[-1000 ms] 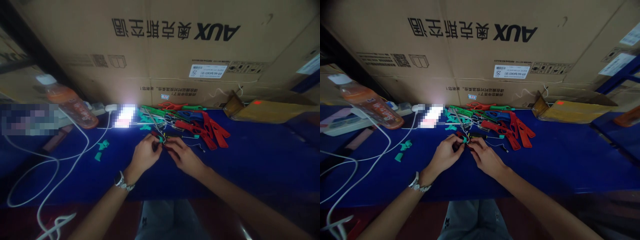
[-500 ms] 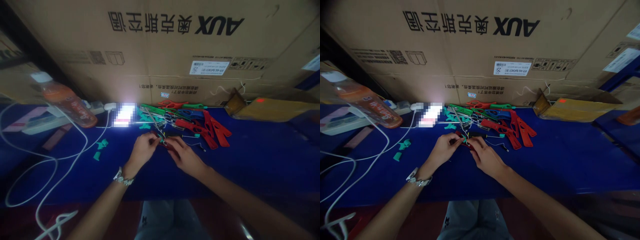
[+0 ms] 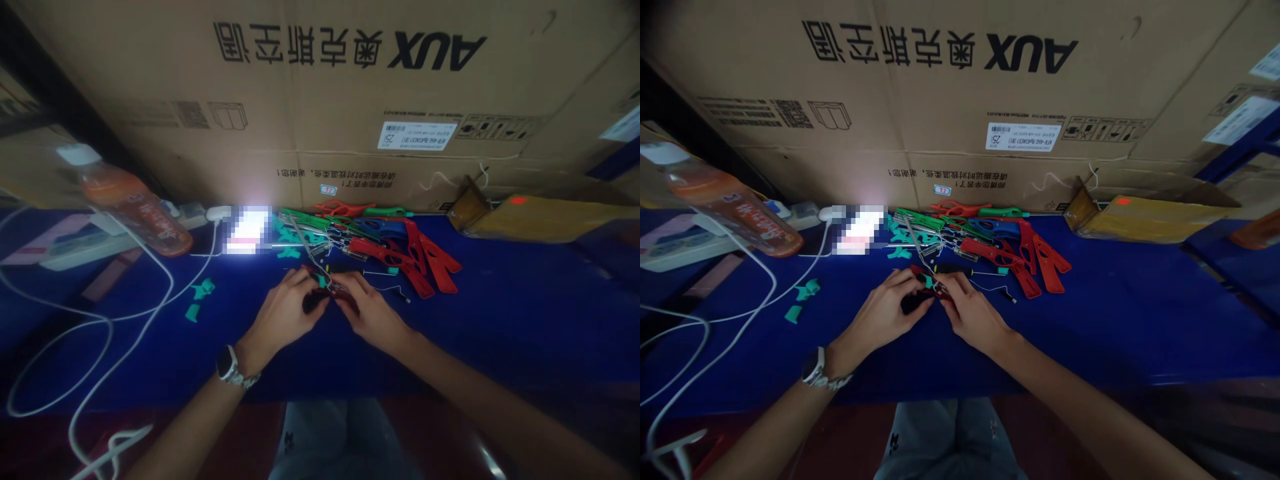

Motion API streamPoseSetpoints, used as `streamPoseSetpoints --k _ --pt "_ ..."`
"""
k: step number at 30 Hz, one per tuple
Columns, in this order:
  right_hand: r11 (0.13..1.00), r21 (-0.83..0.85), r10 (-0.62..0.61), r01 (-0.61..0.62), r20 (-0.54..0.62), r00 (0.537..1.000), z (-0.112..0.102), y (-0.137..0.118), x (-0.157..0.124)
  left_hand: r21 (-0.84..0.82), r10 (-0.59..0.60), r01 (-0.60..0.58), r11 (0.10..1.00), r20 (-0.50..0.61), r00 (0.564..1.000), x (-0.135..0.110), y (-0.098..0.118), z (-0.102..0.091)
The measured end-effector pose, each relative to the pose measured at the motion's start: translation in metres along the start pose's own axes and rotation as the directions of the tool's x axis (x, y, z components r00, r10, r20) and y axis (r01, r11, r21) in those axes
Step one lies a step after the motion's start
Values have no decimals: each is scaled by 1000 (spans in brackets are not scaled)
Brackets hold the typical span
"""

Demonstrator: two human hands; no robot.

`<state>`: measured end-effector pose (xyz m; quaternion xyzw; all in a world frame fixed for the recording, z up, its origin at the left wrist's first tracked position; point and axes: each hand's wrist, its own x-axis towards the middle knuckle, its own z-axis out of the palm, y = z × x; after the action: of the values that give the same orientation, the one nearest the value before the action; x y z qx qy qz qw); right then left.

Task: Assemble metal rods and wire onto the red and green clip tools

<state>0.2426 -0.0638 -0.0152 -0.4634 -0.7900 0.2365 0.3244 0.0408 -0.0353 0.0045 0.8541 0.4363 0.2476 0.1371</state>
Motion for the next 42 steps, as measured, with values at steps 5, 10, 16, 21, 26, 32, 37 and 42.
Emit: streamPoseSetpoints --k 5,10,16,21,26,32,37,42 --pt "992 125 -8 17 -77 997 2 6 1 -114 -137 131 985 -42 990 1 3 8" --pt "983 180 4 20 -129 992 5 10 1 -322 -300 236 917 -165 940 3 0 17" --pt "969 243 -4 51 -191 982 4 10 2 -703 -521 230 674 -231 821 11 -3 32" --pt "955 281 -13 94 -277 961 7 8 8 -942 -642 216 258 0 767 18 7 33" --pt "936 315 -28 155 -372 928 9 2 24 -981 -693 70 180 -76 717 29 14 24" --pt "922 335 -40 194 -417 908 4 0 50 -995 -702 -85 59 -102 705 50 9 8" --pt "903 383 -11 193 -429 903 11 9 56 -998 -610 30 -54 57 790 54 1 5" --pt "873 456 33 171 -406 913 19 9 49 -994 -616 64 -83 102 781 49 -2 10"
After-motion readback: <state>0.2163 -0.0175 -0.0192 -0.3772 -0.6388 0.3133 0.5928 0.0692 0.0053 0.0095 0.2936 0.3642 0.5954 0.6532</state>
